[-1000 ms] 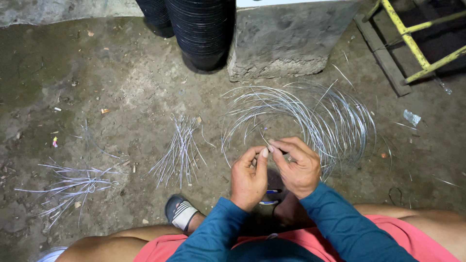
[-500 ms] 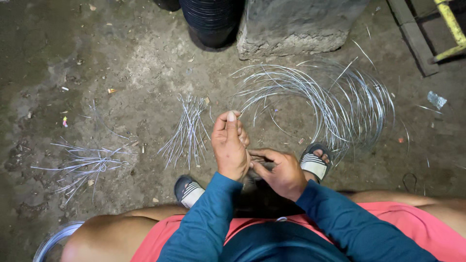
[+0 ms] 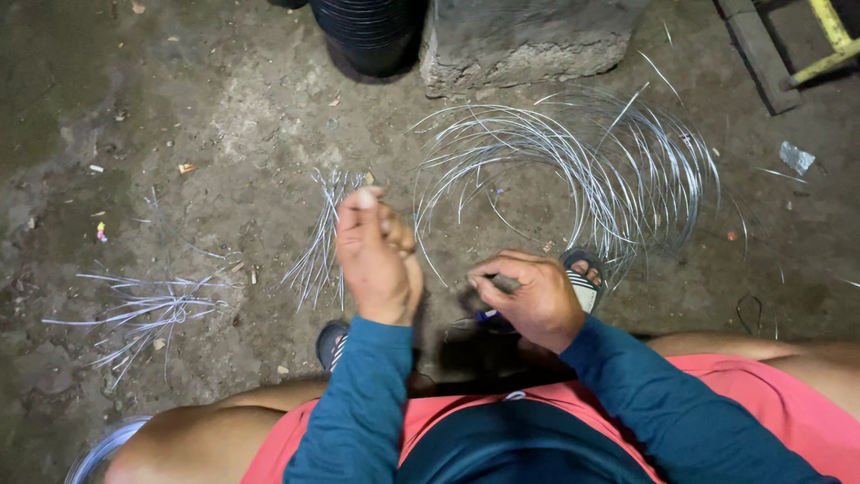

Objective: The person sits on the floor and repeatedly picks up thin metal wires from a pile, bends them in half by hand, and places the bent pieces into a separate pile. The person continues this process throughout the clip.

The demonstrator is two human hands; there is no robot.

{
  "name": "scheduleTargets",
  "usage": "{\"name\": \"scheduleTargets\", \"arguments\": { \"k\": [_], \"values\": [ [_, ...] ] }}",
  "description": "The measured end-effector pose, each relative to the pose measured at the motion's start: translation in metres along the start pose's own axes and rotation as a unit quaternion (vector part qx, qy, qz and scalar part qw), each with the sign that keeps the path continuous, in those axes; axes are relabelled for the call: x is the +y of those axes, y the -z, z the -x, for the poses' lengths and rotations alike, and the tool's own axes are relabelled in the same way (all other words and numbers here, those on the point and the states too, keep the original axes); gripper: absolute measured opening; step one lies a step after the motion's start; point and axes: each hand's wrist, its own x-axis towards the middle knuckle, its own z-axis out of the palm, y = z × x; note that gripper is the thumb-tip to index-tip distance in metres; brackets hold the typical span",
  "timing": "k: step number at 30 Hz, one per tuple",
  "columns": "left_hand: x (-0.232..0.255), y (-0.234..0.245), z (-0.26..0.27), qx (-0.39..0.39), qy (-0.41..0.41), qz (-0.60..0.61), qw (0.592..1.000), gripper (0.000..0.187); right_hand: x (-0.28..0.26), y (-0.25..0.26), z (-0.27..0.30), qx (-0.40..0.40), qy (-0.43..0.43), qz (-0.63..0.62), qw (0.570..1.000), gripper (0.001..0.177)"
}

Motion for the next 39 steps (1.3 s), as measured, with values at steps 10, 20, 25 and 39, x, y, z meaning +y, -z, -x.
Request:
{"name": "scheduleTargets", "arguments": {
  "k": [10, 20, 25, 39],
  "values": [
    [0.052, -0.001, -0.010, -0.036, -0.022, 0.051, 0.998, 0.015, -0.015, 0.075, -0.005, 0.020, 0.159, 0.076, 0.984, 0.014],
    [0.065, -0.002, -0.010, -0.054, -0.032, 0.039, 0.997, 0.014, -0.008, 0.088, 0.002, 0.036, 0.161, 0.080, 0.983, 0.011],
    [0.066, -0.004, -0.008, -0.072, -0.044, 0.028, 0.996, 0.013, -0.006, 0.087, 0.004, 0.029, 0.134, 0.071, 0.988, 0.011],
    [0.054, -0.016, -0.010, -0.034, -0.087, -0.039, 0.995, 0.018, 0.013, 0.066, 0.008, -0.011, -0.099, -0.009, 0.995, 0.014]
  ]
}}
